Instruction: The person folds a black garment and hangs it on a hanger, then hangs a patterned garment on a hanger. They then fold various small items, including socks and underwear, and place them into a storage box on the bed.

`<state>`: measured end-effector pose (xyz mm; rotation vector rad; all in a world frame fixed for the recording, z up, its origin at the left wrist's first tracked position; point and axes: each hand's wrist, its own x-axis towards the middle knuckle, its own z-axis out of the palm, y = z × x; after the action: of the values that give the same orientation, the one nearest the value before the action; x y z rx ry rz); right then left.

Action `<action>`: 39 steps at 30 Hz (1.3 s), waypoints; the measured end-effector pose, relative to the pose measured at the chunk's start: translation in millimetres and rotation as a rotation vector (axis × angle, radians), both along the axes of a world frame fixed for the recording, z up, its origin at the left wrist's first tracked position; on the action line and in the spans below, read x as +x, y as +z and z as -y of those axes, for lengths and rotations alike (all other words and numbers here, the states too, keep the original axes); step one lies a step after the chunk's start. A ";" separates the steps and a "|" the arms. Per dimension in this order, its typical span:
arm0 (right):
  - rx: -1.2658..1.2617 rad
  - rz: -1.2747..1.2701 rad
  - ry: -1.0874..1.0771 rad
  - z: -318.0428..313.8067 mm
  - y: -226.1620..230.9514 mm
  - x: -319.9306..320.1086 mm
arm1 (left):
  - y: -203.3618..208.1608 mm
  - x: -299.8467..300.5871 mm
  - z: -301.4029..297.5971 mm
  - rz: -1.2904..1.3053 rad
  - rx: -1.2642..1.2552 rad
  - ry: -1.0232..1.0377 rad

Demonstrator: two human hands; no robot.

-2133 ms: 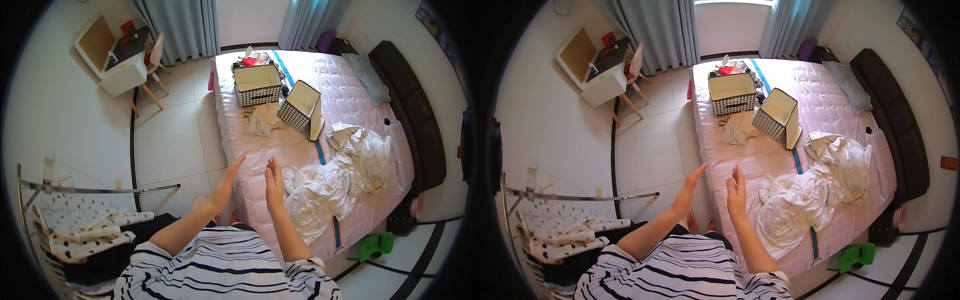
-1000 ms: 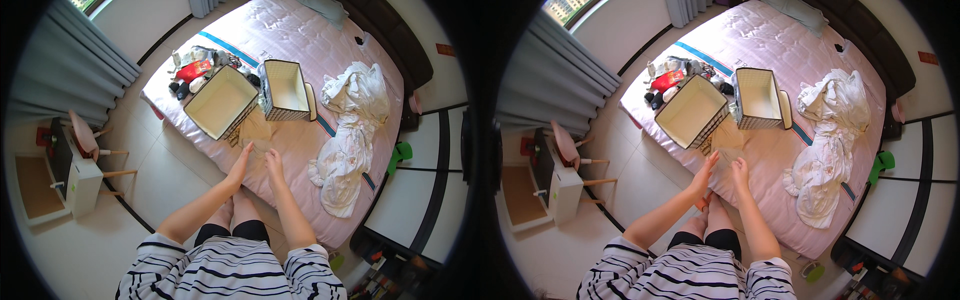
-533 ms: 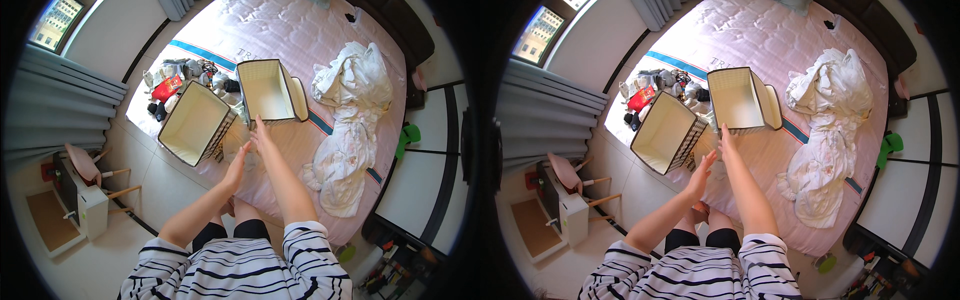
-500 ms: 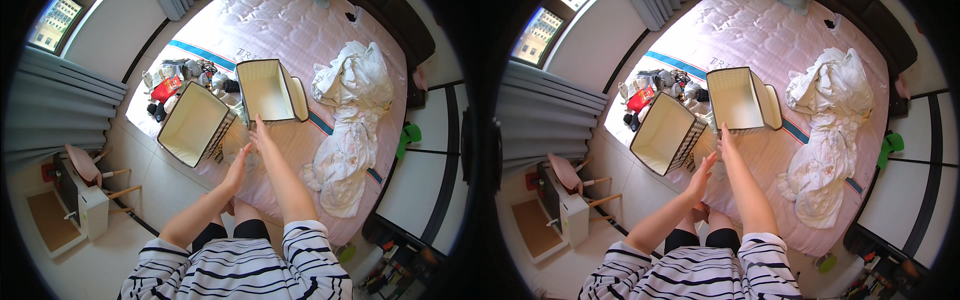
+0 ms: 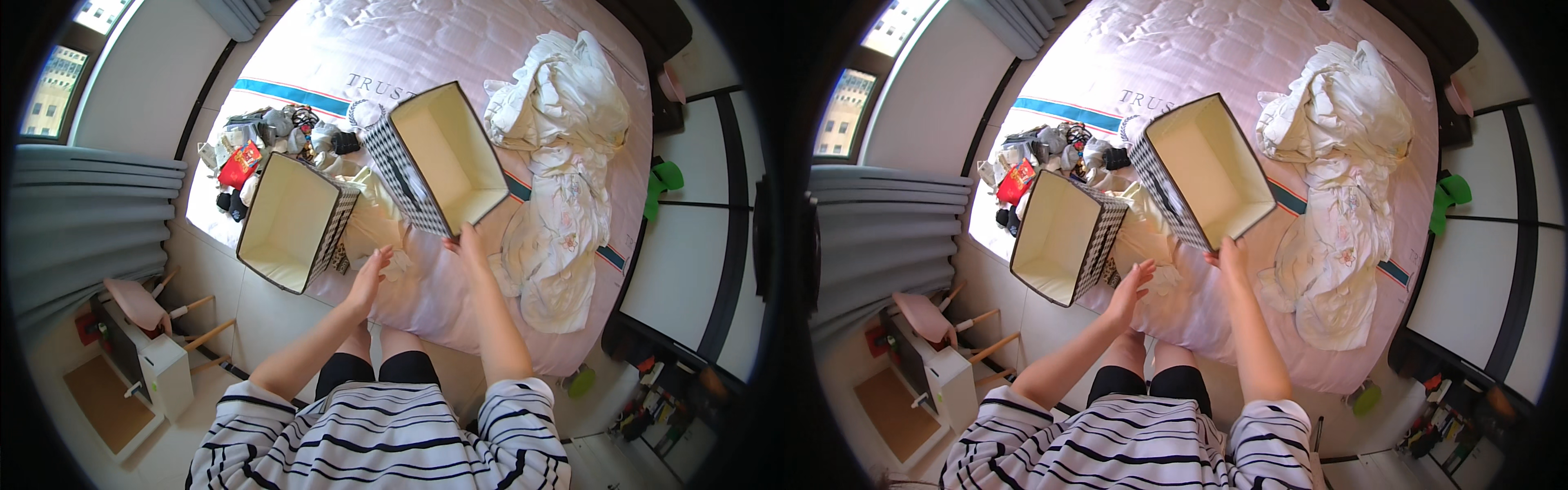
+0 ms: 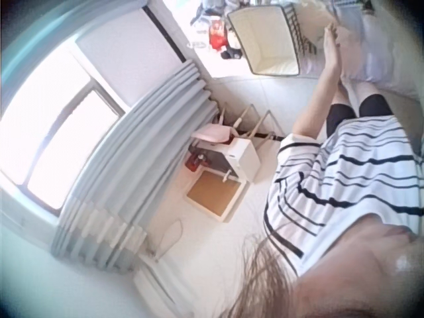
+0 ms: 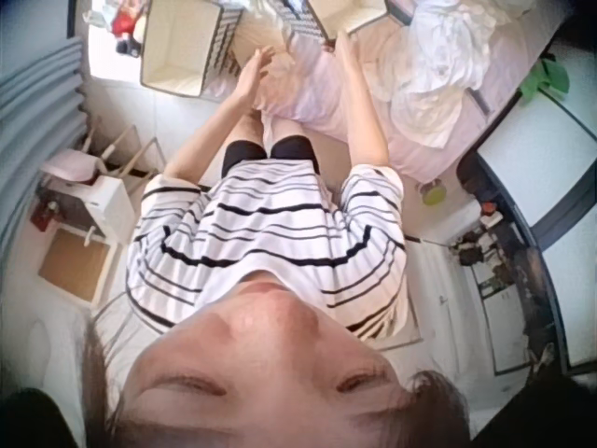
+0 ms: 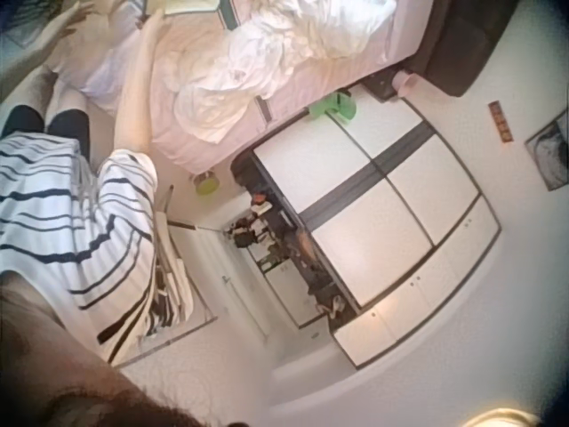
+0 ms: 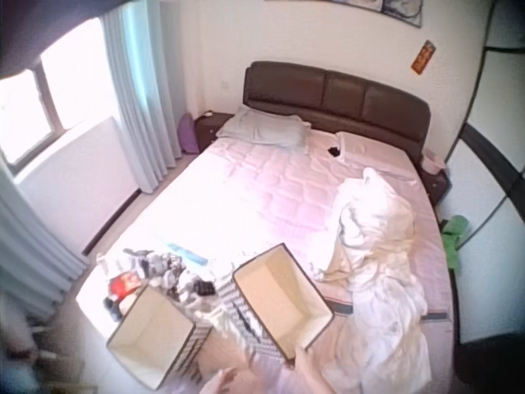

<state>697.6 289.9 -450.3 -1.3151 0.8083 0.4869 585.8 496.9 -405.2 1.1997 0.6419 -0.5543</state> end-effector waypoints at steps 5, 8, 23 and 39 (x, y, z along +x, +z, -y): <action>-0.285 0.111 0.152 76.3 50.3 -48.1 | -9.0 21.5 -5.7 -0.053 -0.019 0.045; -0.331 0.107 0.210 100.1 42.0 -75.5 | -12.8 33.7 -1.3 -0.145 -0.066 0.101; -0.810 0.345 0.496 126.6 115.6 -67.0 | 11.4 43.3 40.0 0.008 0.064 -0.054; -0.818 0.031 0.518 149.8 -39.0 -181.7 | -112.8 -55.0 43.0 -0.098 0.238 -0.338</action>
<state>515.9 140.1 -489.3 -2.3136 0.6505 0.5582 530.8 453.9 -518.0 1.5264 0.6034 -0.8416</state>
